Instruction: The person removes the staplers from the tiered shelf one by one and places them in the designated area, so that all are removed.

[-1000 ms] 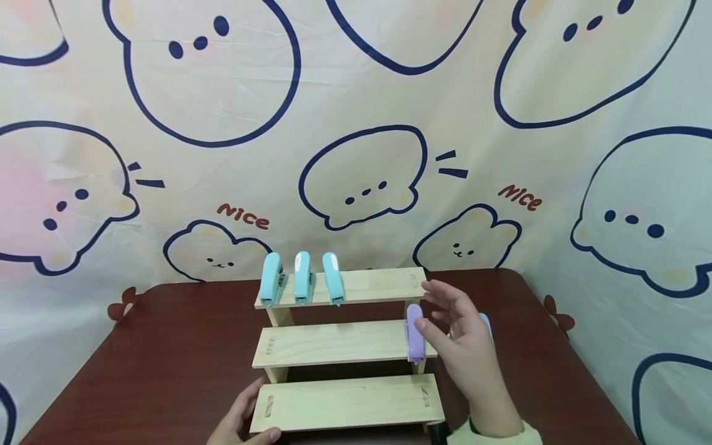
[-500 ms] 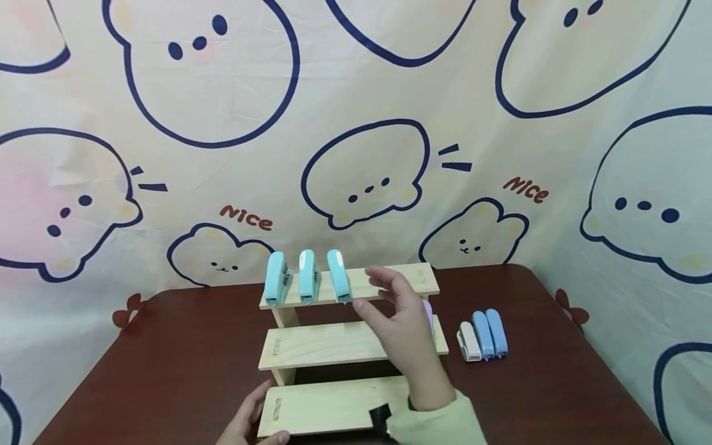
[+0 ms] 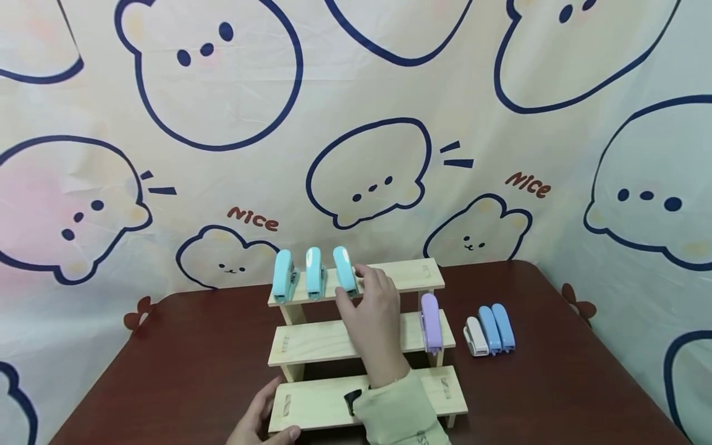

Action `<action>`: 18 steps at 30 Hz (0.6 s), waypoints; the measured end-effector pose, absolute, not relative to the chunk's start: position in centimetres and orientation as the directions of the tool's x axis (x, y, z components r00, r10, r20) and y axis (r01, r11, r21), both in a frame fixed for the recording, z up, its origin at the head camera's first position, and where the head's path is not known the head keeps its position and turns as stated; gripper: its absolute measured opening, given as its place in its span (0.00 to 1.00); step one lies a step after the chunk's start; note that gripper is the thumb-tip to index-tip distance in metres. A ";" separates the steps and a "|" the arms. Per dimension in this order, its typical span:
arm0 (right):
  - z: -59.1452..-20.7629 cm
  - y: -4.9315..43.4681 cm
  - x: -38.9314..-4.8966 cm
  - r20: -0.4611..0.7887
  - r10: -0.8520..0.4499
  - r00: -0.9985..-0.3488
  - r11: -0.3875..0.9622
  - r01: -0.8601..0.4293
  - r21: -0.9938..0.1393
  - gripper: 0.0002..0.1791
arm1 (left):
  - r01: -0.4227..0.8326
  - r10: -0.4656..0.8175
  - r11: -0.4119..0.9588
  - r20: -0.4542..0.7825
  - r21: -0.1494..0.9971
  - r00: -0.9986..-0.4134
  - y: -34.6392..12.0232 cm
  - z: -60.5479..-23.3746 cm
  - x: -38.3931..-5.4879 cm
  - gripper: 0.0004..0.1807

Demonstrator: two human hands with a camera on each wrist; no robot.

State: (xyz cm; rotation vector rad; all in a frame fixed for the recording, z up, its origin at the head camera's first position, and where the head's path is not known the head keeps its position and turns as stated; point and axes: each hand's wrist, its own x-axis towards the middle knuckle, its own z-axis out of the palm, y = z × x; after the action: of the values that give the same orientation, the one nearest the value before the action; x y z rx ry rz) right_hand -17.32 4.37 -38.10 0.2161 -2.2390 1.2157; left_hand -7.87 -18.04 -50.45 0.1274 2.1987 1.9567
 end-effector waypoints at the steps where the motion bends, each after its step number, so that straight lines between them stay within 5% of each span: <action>1: -38.2 4.4 -17.4 0.568 0.127 -0.813 0.585 -0.401 -0.705 0.25 | -0.061 0.195 0.117 -0.084 0.991 -0.977 -17.9 -50.4 -7.8 0.60; 11: -38.6 5.2 -17.1 0.567 0.151 -0.810 0.581 -0.391 -0.714 0.15 | -0.016 0.200 0.116 -0.039 0.993 -0.979 -17.5 -50.3 -7.4 0.57; 18: -37.9 6.8 -15.5 0.665 0.204 -0.718 0.528 -0.492 -0.692 0.13 | -0.057 0.186 0.148 -0.084 0.987 -0.979 -17.8 -50.5 -7.8 0.59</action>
State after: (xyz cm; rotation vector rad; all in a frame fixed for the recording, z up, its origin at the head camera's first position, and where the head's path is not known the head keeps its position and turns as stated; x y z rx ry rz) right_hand -15.50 6.81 -37.89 0.2331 -2.0441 1.2277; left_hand -7.84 -17.83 -50.47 0.1279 2.2309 1.9330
